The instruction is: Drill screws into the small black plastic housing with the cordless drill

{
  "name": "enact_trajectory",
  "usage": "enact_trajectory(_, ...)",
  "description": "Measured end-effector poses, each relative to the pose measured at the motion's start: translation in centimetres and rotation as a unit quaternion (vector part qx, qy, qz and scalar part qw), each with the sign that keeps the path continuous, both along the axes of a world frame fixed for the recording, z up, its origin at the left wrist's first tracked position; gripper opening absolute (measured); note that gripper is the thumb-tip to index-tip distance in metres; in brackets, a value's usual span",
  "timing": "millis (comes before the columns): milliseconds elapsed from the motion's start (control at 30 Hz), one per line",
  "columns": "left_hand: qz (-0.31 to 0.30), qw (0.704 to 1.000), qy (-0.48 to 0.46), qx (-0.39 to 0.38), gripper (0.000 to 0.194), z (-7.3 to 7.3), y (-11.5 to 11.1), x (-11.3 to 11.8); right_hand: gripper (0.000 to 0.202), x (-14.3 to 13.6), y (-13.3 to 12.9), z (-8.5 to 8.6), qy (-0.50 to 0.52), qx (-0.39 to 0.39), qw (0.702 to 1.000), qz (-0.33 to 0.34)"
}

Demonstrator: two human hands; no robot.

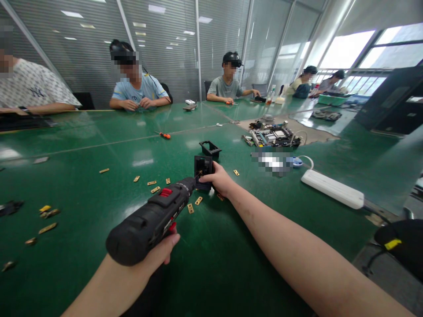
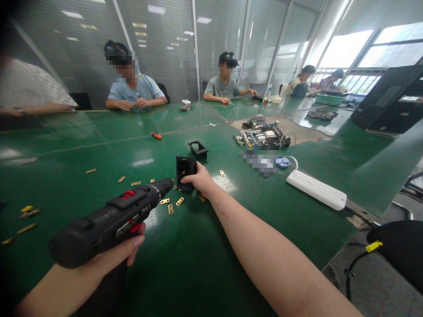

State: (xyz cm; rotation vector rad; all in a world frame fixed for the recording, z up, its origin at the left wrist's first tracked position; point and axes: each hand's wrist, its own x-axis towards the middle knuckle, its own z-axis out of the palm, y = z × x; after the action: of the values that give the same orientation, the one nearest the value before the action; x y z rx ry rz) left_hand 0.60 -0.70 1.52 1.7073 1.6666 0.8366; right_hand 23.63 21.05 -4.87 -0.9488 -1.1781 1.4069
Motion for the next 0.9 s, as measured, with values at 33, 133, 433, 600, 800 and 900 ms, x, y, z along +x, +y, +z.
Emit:
enact_trajectory(33,0.000,1.000,-0.007,-0.005,0.031,-0.1,0.1,0.0,0.061,0.0,0.0,0.0,0.001,-0.001,1.000,0.000)
enact_trajectory(133,0.005,1.000,-0.025,-0.013,0.030,-0.2,0.3,-0.1,0.061,0.0,-0.1,0.1,0.009,-0.003,1.000,0.002)
enact_trajectory(433,0.005,0.999,-0.029,-0.025,0.028,1.0,-0.1,0.1,0.061,0.0,-0.1,0.2,0.010,-0.003,1.000,0.005)
enact_trajectory(600,-0.017,0.999,-0.023,-0.032,0.024,1.6,0.1,0.2,0.060,0.0,0.0,0.1,0.011,0.001,1.000,0.003)
enact_trajectory(800,-0.001,0.999,-0.029,-0.018,0.026,1.1,-0.1,0.3,0.060,0.0,-0.1,0.1,0.008,-0.004,1.000,0.004)
enact_trajectory(900,0.005,0.999,-0.029,-0.024,0.027,0.7,0.0,0.1,0.060,0.0,-0.1,0.1,0.008,-0.001,1.000,0.003)
